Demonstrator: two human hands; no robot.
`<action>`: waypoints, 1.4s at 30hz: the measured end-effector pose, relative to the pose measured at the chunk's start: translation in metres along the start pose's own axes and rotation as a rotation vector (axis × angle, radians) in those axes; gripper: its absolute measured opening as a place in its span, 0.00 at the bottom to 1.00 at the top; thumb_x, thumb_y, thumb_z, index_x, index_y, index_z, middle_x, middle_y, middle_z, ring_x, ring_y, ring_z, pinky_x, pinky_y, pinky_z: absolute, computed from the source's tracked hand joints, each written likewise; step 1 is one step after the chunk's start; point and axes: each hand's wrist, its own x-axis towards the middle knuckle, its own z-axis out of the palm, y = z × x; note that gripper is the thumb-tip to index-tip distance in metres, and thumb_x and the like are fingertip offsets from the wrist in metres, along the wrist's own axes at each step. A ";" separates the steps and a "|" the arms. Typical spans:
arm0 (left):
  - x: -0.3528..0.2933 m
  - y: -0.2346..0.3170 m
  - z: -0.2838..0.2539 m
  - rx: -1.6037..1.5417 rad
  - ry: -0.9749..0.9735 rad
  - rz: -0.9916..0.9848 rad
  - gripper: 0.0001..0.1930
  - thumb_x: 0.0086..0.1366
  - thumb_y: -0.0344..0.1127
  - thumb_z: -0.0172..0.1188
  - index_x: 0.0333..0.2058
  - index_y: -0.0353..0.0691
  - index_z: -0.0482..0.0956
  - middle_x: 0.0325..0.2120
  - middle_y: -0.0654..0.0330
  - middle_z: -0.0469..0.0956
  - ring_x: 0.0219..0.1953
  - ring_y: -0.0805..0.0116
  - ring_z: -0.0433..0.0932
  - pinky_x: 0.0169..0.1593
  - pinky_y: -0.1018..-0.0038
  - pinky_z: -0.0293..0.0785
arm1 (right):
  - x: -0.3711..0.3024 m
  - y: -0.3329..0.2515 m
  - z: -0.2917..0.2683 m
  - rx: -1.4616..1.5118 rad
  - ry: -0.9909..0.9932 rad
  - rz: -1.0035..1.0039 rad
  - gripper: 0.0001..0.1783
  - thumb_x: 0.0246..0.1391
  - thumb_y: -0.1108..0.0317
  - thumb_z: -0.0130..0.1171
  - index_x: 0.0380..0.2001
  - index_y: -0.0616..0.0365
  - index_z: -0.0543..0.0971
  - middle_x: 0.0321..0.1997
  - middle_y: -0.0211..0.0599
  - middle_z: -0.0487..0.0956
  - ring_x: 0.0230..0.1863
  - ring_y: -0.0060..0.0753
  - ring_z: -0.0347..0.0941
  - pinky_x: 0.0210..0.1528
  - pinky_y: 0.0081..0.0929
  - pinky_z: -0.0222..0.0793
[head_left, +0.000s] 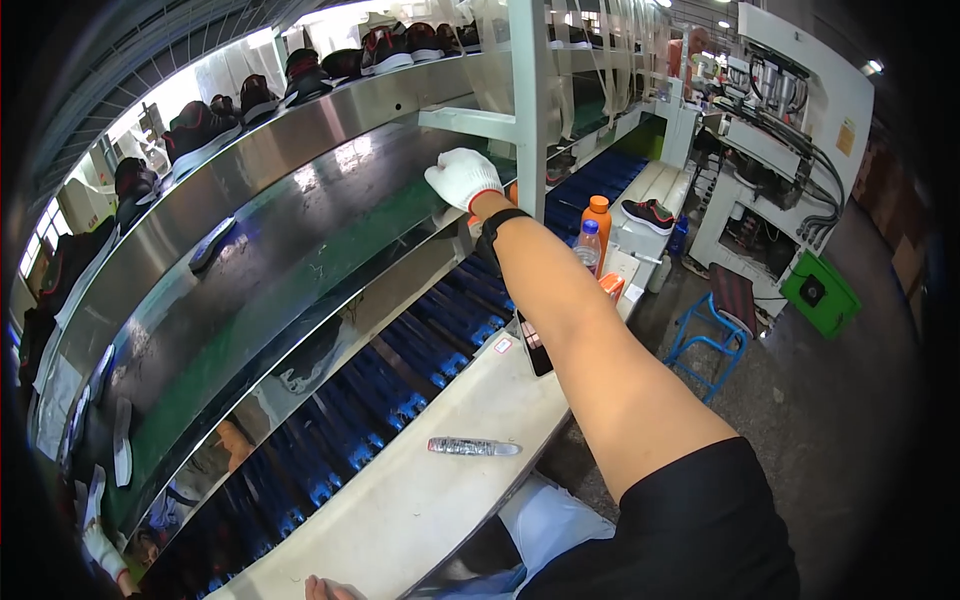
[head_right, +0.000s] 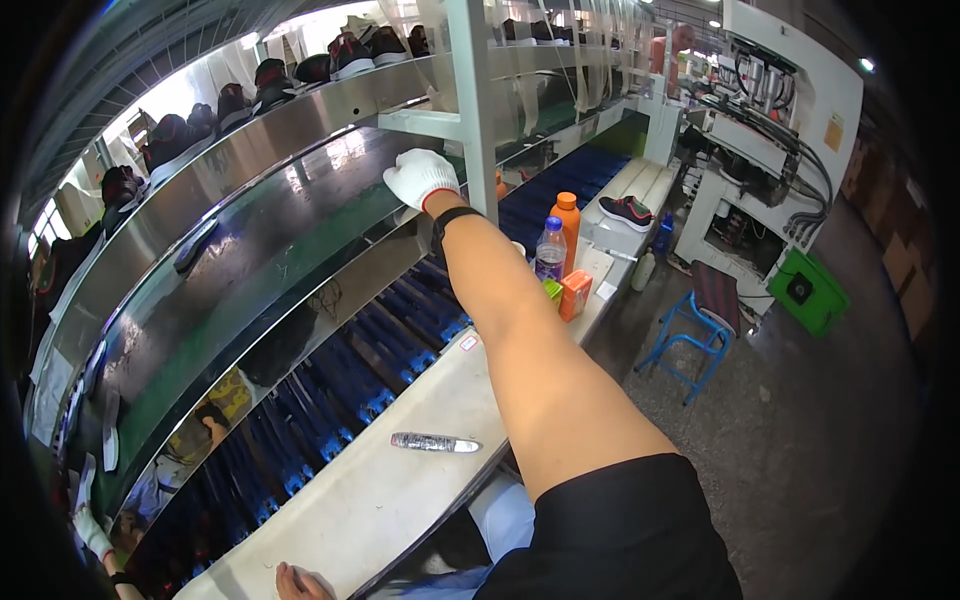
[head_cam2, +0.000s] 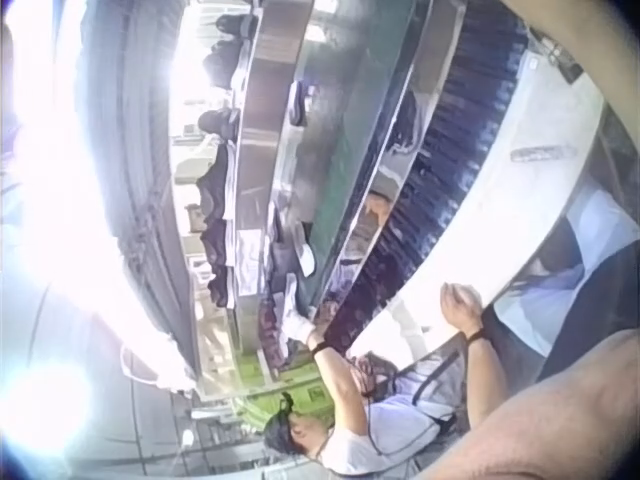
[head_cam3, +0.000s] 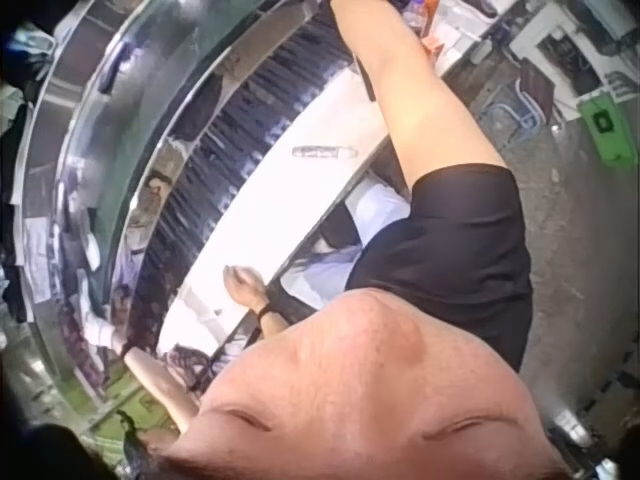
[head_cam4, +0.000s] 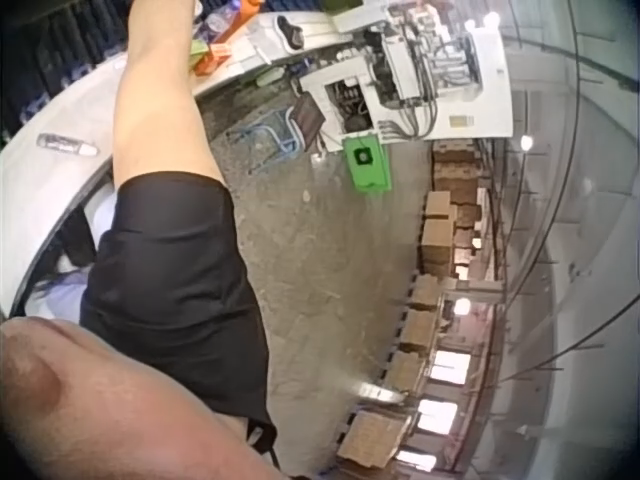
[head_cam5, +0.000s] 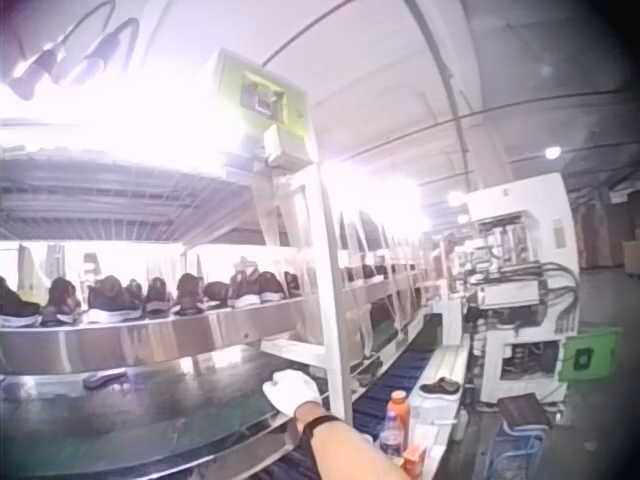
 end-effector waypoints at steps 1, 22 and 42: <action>0.000 -0.003 0.001 -0.002 -0.007 0.004 0.19 0.73 0.37 0.64 0.53 0.26 0.87 0.58 0.36 0.85 0.62 0.35 0.82 0.72 0.49 0.73 | 0.002 0.000 -0.001 -0.023 -0.028 -0.006 0.25 0.63 0.49 0.56 0.45 0.55 0.91 0.54 0.53 0.88 0.58 0.61 0.83 0.65 0.51 0.78; -0.003 -0.020 -0.009 0.064 -0.022 0.039 0.20 0.72 0.38 0.64 0.53 0.27 0.88 0.57 0.37 0.85 0.61 0.36 0.83 0.71 0.50 0.74 | -0.004 -0.017 -0.012 -0.030 -0.091 0.041 0.28 0.64 0.48 0.53 0.55 0.52 0.90 0.63 0.48 0.86 0.63 0.58 0.82 0.69 0.51 0.78; 0.000 -0.013 -0.031 0.095 -0.029 0.055 0.23 0.75 0.43 0.61 0.50 0.24 0.88 0.55 0.35 0.86 0.58 0.34 0.84 0.69 0.49 0.77 | -0.007 -0.028 -0.012 -0.029 -0.139 0.023 0.28 0.64 0.48 0.57 0.53 0.56 0.90 0.61 0.54 0.86 0.62 0.59 0.84 0.66 0.52 0.80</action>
